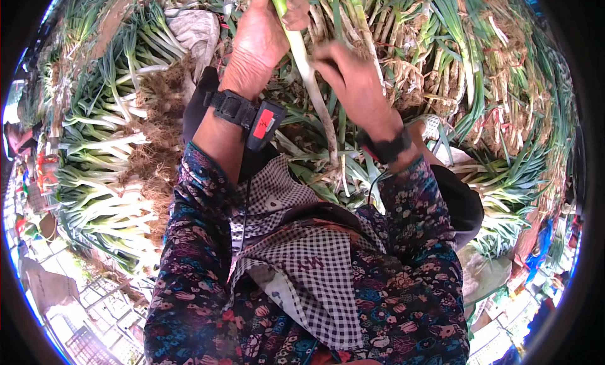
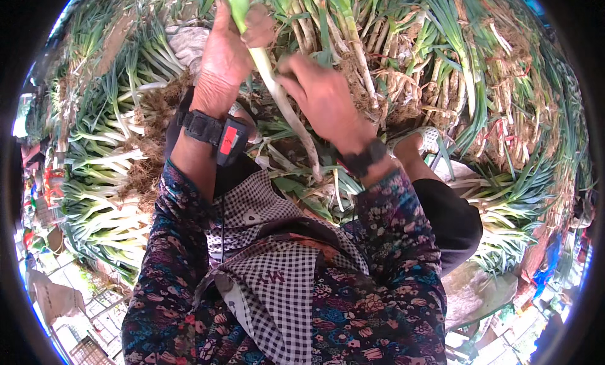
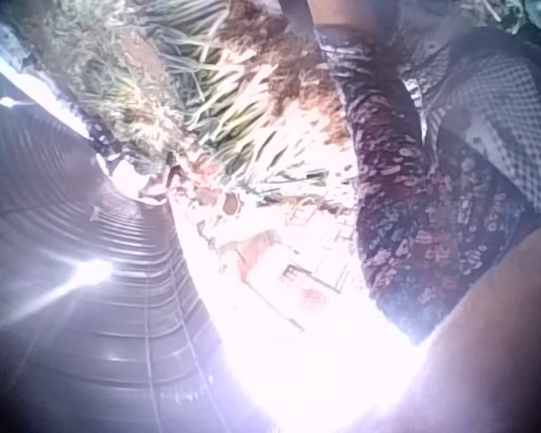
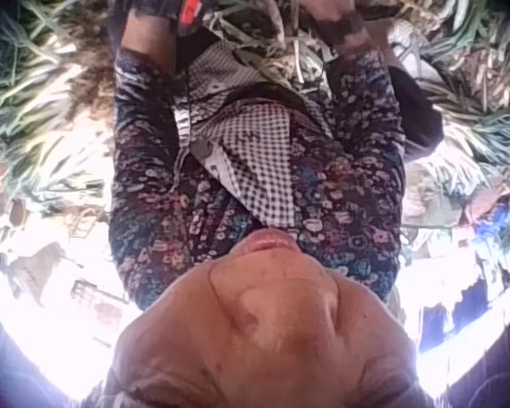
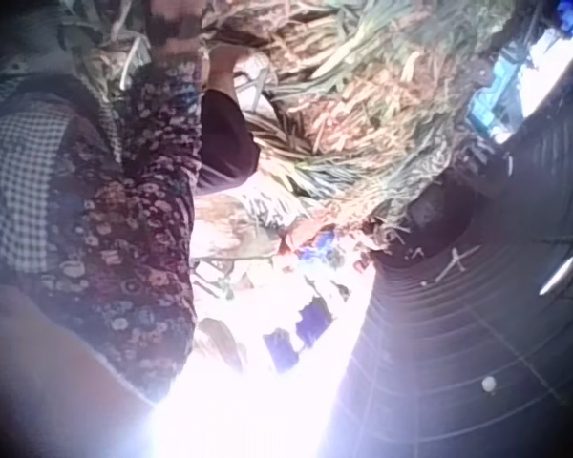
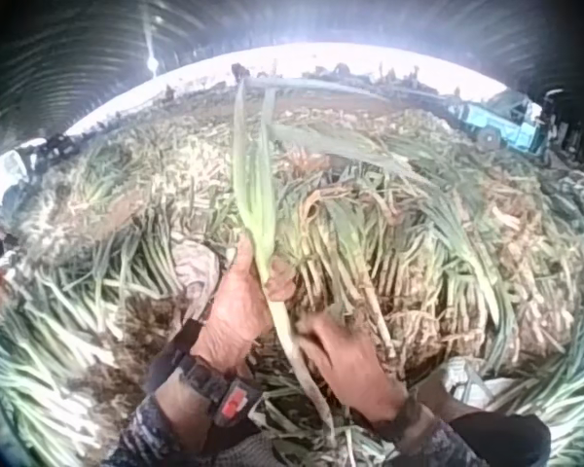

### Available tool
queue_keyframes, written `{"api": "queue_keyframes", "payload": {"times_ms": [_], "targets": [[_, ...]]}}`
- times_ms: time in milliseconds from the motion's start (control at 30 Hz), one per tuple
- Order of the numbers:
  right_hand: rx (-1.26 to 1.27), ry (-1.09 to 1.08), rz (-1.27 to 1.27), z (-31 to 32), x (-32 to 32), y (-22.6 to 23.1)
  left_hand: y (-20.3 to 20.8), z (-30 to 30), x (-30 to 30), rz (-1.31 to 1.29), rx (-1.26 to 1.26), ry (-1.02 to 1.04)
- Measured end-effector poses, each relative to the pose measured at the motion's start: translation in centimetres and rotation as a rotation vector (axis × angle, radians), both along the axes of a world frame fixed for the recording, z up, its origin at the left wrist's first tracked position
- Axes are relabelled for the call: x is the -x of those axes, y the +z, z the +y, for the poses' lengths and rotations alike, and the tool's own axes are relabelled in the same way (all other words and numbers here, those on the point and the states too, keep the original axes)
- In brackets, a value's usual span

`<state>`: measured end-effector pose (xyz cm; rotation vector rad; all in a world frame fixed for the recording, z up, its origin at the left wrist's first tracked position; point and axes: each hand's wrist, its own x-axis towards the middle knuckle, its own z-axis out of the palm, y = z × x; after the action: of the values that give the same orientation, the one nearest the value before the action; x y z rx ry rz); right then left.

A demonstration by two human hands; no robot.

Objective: The person cleans leeks by hand, peeling away the outer layers and pulling off the roots one at a time. After cleaning several, they gather a bunch of leeks and tie them together with a red string.

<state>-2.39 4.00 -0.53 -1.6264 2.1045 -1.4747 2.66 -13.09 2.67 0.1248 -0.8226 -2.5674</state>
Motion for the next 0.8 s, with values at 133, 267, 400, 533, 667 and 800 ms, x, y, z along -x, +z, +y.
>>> {"api": "queue_keyframes", "payload": {"times_ms": [133,267,400,533,667,800], "targets": [[-0.191,0.189,0.292,7.3,-3.7,-6.3,1.4,-2.3,-2.2,0.094,0.064,0.053],[-0.852,0.219,-0.004,22.1,-5.2,-18.8,2.4,-3.4,-2.7,0.192,-0.056,0.058],[-1.167,0.395,0.042,21.7,-1.7,-17.6,1.4,-4.7,-2.7,0.174,0.007,0.232],[-0.322,-0.105,-0.087,9.5,-3.3,-2.8,0.6,-4.7,-2.7,0.161,0.032,0.241],[-0.244,0.066,0.034,4.2,-2.9,-1.8,-0.7,-4.7,-1.9,0.200,-0.123,0.059],[-0.292,0.210,-0.340,2.8,-1.3,-1.9,0.2,-1.8,-1.2,-0.048,-0.125,0.161]]}}
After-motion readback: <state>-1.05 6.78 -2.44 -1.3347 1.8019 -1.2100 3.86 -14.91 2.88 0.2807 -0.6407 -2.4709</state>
